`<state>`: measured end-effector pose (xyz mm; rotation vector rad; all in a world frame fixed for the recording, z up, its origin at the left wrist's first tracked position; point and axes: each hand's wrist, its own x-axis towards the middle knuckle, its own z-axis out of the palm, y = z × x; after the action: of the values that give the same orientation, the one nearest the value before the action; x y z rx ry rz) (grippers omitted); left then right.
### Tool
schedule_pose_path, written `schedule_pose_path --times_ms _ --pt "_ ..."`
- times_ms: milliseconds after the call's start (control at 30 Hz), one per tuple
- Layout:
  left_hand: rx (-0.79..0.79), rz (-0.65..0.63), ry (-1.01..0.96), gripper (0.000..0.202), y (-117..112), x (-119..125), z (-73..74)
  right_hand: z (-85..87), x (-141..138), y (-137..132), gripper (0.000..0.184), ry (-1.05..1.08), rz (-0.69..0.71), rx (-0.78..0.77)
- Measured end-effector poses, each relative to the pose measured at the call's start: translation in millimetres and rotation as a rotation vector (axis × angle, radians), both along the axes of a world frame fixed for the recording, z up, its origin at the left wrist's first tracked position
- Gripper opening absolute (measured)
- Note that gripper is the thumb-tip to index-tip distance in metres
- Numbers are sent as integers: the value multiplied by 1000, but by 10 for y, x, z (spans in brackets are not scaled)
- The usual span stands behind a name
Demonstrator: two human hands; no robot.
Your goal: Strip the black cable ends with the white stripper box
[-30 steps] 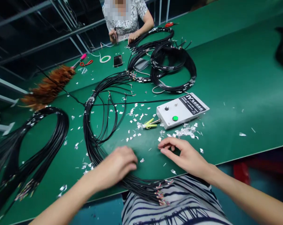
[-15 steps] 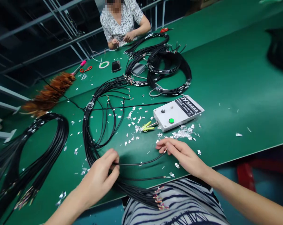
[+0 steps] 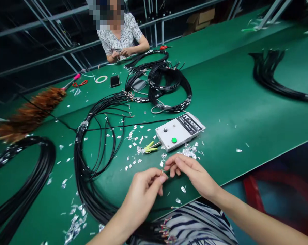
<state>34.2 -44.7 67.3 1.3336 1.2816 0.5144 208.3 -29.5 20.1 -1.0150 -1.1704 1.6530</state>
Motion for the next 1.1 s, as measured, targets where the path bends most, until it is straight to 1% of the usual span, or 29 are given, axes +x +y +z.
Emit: schedule_pose_path --times_ms 67,167,267,367,633,733,833,933,1100 --pt "-57 98 -19 26 -37 -99 -62 -22 -62 -7 34 -10 46 7" --pt "-61 232 -62 20 -102 -172 -113 -42 -172 -21 25 -51 105 38" --pt "-61 347 -140 21 -144 -184 -123 -35 -244 -26 19 -95 127 80" --pt "-100 415 -195 25 -159 -201 -110 -13 -267 -14 18 -114 125 110" --pt "-77 433 -207 33 -139 -251 -38 60 -334 5 22 -163 61 256" --pt "-68 441 -209 34 -131 -243 -38 74 -362 -9 24 -220 31 343" --pt "-59 446 -203 34 -127 -235 -55 90 -384 -18 20 -268 -21 396" --pt "-40 441 -190 32 -131 -224 -74 112 -417 4 11 -290 -73 331" --pt "11 408 -158 29 -166 -211 -102 123 -470 87 13 -232 -43 133"
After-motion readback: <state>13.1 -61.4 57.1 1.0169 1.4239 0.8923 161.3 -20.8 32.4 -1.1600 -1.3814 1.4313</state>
